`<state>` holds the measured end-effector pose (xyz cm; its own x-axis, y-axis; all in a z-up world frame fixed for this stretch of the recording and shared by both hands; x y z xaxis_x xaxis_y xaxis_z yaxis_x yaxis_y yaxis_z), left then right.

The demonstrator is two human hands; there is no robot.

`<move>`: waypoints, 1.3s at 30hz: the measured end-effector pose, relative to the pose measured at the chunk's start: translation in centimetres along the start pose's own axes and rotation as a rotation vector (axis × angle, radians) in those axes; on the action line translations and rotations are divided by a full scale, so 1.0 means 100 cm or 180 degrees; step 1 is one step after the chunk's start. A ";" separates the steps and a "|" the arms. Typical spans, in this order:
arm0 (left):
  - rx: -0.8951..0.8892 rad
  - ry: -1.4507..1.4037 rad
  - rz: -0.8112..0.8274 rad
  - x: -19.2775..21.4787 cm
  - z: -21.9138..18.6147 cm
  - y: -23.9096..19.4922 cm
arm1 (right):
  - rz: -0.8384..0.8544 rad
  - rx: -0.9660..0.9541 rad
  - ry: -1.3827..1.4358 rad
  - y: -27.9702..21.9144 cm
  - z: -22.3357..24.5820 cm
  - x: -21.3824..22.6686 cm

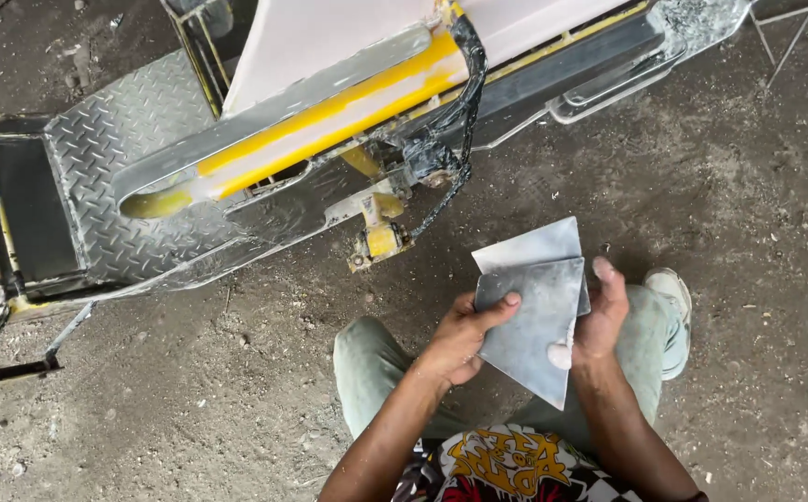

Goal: The person sands the side panel of a yellow and white vehicle using a sanding block. They move along the vehicle's length, smoothing the surface and occasionally touching the panel with their fingers to check the finish.

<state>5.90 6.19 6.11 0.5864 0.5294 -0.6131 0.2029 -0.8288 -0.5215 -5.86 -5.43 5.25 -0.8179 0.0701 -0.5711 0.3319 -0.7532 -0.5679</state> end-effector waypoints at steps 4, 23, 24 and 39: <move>-0.0060 0.0058 -0.0007 0.017 -0.004 -0.010 | 0.0226 0.0140 0.0134 0.003 -0.024 -0.001; -0.2315 0.3030 -0.1045 0.019 -0.106 -0.094 | 0.2510 0.2805 -0.2500 -0.091 0.047 -0.130; -0.2552 0.2778 -0.0775 -0.001 -0.116 -0.103 | 0.2321 0.3926 -0.3770 -0.107 0.041 -0.142; -0.2339 0.2038 -0.1762 0.058 -0.115 -0.095 | 0.3131 0.3279 -0.3551 -0.129 -0.008 -0.116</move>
<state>16.39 15.06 14.38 0.5242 0.8426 0.1234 0.8503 -0.5259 -0.0210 -0.25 4.01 18.72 -0.5648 -0.7015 0.4346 0.7994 -0.3345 0.4990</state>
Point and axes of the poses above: each hand's wrist, its own y-axis towards the middle knuckle, its own x-axis out of the back of the hand, z = x × y, the point moved 7 cm from there along y, towards the middle knuckle, and after that the axes turned 6 degrees about -z, right-handed, at the moved point
